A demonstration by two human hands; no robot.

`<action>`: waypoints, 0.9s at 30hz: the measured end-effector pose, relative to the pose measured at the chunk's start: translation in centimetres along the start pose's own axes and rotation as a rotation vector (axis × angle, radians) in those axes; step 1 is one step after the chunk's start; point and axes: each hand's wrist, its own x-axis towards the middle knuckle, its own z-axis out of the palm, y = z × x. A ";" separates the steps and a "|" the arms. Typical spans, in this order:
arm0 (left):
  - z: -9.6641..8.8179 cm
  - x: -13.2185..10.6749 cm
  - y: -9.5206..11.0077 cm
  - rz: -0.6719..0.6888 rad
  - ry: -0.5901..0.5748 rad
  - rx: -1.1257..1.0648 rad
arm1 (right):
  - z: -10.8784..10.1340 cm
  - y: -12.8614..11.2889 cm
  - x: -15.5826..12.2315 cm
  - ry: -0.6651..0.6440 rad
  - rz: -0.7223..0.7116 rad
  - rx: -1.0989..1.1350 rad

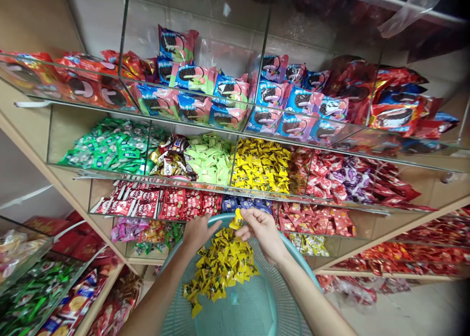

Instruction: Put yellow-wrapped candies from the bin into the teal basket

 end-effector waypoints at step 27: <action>-0.1 0.1 -0.1 -0.006 -0.016 -0.017 | -2.7 3.6 1.9 -0.099 -0.324 -0.721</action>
